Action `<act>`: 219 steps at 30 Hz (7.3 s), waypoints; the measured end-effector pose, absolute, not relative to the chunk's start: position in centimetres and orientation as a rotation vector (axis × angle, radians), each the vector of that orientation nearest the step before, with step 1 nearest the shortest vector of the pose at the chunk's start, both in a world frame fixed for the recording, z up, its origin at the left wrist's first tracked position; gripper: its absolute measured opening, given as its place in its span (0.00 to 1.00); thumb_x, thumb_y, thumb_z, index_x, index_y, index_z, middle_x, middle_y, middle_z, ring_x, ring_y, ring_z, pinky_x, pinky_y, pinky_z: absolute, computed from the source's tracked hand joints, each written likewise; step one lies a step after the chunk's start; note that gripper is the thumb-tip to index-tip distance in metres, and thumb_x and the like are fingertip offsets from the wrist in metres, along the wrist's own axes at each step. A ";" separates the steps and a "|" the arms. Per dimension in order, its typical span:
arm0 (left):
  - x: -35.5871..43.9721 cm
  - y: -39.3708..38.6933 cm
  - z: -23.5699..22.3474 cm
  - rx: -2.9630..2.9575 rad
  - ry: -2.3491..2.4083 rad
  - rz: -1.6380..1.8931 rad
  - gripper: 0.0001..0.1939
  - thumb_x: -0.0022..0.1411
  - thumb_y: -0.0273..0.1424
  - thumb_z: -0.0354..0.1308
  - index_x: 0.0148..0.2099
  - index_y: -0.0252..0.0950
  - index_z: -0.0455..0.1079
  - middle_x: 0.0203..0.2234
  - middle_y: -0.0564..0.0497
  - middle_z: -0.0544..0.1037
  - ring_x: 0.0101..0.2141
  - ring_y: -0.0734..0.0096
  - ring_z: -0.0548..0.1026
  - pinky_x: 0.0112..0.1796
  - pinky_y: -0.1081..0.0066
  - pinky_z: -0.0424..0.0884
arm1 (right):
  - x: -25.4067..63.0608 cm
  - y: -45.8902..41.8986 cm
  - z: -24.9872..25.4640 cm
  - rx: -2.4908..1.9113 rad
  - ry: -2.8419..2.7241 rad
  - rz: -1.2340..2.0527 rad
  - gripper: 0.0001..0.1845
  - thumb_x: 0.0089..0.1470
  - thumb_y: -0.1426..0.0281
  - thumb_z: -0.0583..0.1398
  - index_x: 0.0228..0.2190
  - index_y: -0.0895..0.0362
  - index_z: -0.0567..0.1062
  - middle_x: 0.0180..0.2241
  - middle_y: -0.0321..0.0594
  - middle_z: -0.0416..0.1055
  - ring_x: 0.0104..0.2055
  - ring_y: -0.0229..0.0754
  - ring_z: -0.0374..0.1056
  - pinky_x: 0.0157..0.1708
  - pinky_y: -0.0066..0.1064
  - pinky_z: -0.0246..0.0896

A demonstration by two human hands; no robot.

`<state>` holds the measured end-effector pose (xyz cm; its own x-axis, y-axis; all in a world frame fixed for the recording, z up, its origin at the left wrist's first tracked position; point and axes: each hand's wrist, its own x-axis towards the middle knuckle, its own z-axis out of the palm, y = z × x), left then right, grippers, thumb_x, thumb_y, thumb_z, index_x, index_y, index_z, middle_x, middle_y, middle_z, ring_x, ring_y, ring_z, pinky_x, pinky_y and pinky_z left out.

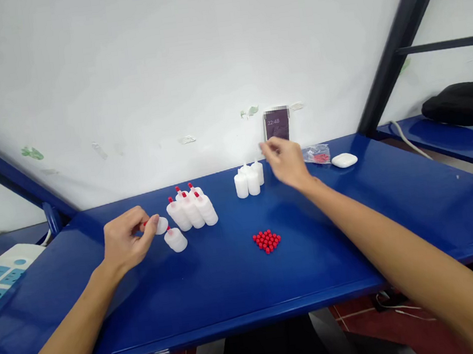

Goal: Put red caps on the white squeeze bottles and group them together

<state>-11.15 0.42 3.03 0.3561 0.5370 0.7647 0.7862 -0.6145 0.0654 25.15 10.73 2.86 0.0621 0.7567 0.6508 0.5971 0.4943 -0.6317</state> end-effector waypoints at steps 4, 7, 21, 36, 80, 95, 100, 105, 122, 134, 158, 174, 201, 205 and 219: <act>-10.5 0.8 2.4 -2.418 -1.306 -0.994 0.19 0.65 0.30 0.53 0.23 0.36 0.51 0.18 0.59 0.56 0.20 0.78 0.55 0.25 0.73 0.54 | 29.8 16.1 0.9 -1.684 -1.333 0.619 0.16 0.59 0.60 0.58 0.24 0.57 0.71 0.23 0.42 0.71 0.20 0.36 0.61 0.21 0.30 0.57; -10.2 0.8 2.3 -2.447 -1.329 -1.004 0.20 0.65 0.30 0.53 0.23 0.36 0.49 0.17 0.59 0.54 0.20 0.78 0.53 0.24 0.73 0.53 | 31.1 18.3 -0.6 -1.744 -1.311 0.698 0.18 0.61 0.64 0.57 0.22 0.60 0.71 0.21 0.44 0.71 0.18 0.35 0.62 0.18 0.28 0.58; -9.9 0.7 2.7 -2.314 -1.431 -1.301 0.19 0.60 0.29 0.55 0.22 0.37 0.49 0.17 0.58 0.55 0.20 0.78 0.53 0.24 0.72 0.53 | 32.1 21.8 -1.3 -1.820 -1.383 0.564 0.19 0.56 0.61 0.63 0.22 0.63 0.75 0.20 0.46 0.74 0.17 0.34 0.64 0.15 0.26 0.57; -9.5 0.7 2.4 -2.340 -1.465 -1.243 0.19 0.60 0.32 0.57 0.22 0.37 0.51 0.16 0.59 0.55 0.19 0.80 0.53 0.22 0.75 0.53 | 31.2 16.5 -1.0 -1.723 -1.643 0.319 0.24 0.51 0.50 0.62 0.20 0.59 0.74 0.17 0.40 0.71 0.20 0.38 0.64 0.24 0.29 0.58; -3.7 -3.2 0.9 -2.639 -0.515 -0.937 0.11 0.60 0.23 0.52 0.25 0.36 0.62 0.15 0.57 0.61 0.17 0.77 0.55 0.21 0.70 0.51 | 23.6 11.0 2.6 -1.244 -1.893 0.046 0.20 0.62 0.57 0.54 0.32 0.59 0.76 0.21 0.37 0.70 0.24 0.39 0.63 0.28 0.30 0.51; -0.6 -3.7 0.4 -3.154 -1.068 -0.469 0.07 0.67 0.31 0.49 0.37 0.36 0.66 0.25 0.56 0.71 0.23 0.76 0.66 0.26 0.73 0.60 | 23.7 9.9 1.6 -1.353 -1.990 0.046 0.16 0.58 0.59 0.56 0.31 0.58 0.77 0.24 0.40 0.73 0.27 0.41 0.65 0.29 0.31 0.52; 1.6 -2.3 1.1 -3.048 -1.252 -0.360 0.17 0.69 0.36 0.49 0.58 0.39 0.60 0.40 0.50 0.75 0.32 0.68 0.73 0.32 0.68 0.70 | 23.8 8.6 1.5 -1.222 -2.009 0.131 0.12 0.53 0.65 0.57 0.24 0.59 0.75 0.24 0.37 0.69 0.26 0.38 0.61 0.30 0.30 0.51; 2.7 -1.3 0.6 -3.055 -1.072 -0.455 0.22 0.69 0.31 0.49 0.64 0.37 0.58 0.53 0.44 0.69 0.49 0.62 0.72 0.46 0.63 0.74 | 22.9 7.6 1.2 -1.248 -1.981 0.303 0.20 0.54 0.62 0.55 0.15 0.57 0.65 0.16 0.31 0.53 0.22 0.34 0.50 0.25 0.30 0.43; 2.3 -1.6 -0.6 -3.003 -0.993 -0.550 0.14 0.72 0.34 0.49 0.52 0.39 0.74 0.49 0.50 0.78 0.42 0.66 0.74 0.42 0.61 0.61 | 20.5 6.0 0.5 -0.963 -1.896 0.934 0.11 0.54 0.62 0.58 0.29 0.57 0.72 0.26 0.36 0.73 0.31 0.40 0.68 0.35 0.31 0.61; 2.1 -1.5 -0.5 -2.853 -1.110 -0.976 0.07 0.64 0.31 0.55 0.35 0.34 0.71 0.27 0.52 0.77 0.25 0.74 0.72 0.35 0.67 0.66 | 20.3 6.3 0.0 -0.920 -1.797 1.179 0.13 0.51 0.60 0.60 0.26 0.58 0.73 0.21 0.35 0.69 0.24 0.37 0.64 0.26 0.29 0.57; 4.3 0.3 0.1 -2.803 -0.768 -0.040 0.21 0.72 0.43 0.43 0.40 0.33 0.70 0.27 0.47 0.76 0.27 0.62 0.78 0.25 0.70 0.69 | 20.7 6.6 0.0 -0.824 -1.848 1.315 0.11 0.54 0.64 0.58 0.28 0.58 0.74 0.21 0.34 0.69 0.25 0.36 0.64 0.27 0.28 0.58; 0.0 -1.1 0.9 -2.980 -0.689 -0.328 0.18 0.70 0.34 0.49 0.27 0.34 0.64 0.23 0.53 0.71 0.27 0.72 0.68 0.34 0.69 0.62 | 20.7 6.0 0.6 -0.851 -2.072 1.139 0.10 0.54 0.66 0.57 0.34 0.58 0.75 0.19 0.31 0.65 0.22 0.35 0.61 0.26 0.27 0.55; -2.0 -2.0 -0.6 -2.748 -0.602 -1.171 0.15 0.71 0.31 0.47 0.28 0.36 0.58 0.17 0.57 0.66 0.17 0.78 0.58 0.21 0.73 0.54 | 18.0 0.4 2.5 -0.760 -2.615 0.581 0.29 0.60 0.47 0.49 0.21 0.57 0.64 0.17 0.30 0.59 0.21 0.32 0.50 0.26 0.28 0.42; -2.1 -1.8 -0.6 -2.662 -0.599 -1.085 0.16 0.70 0.30 0.47 0.27 0.37 0.58 0.16 0.57 0.66 0.17 0.77 0.58 0.21 0.72 0.54 | 17.6 0.5 2.4 -0.819 -2.606 0.586 0.30 0.59 0.48 0.51 0.18 0.58 0.62 0.16 0.30 0.56 0.20 0.31 0.48 0.24 0.28 0.39; -3.2 -1.8 0.7 -2.763 -0.754 -1.426 0.18 0.69 0.29 0.48 0.25 0.36 0.55 0.15 0.59 0.58 0.16 0.80 0.54 0.19 0.74 0.51 | 18.2 1.5 2.4 -0.653 -2.565 0.576 0.29 0.60 0.48 0.50 0.21 0.58 0.66 0.18 0.32 0.62 0.21 0.32 0.53 0.25 0.28 0.44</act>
<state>-3.19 -1.82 0.70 0.4919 0.4324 0.7557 0.3809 -0.8874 0.2598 18.22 1.47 2.35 -0.7970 0.5248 0.2990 0.3466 0.8028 -0.4852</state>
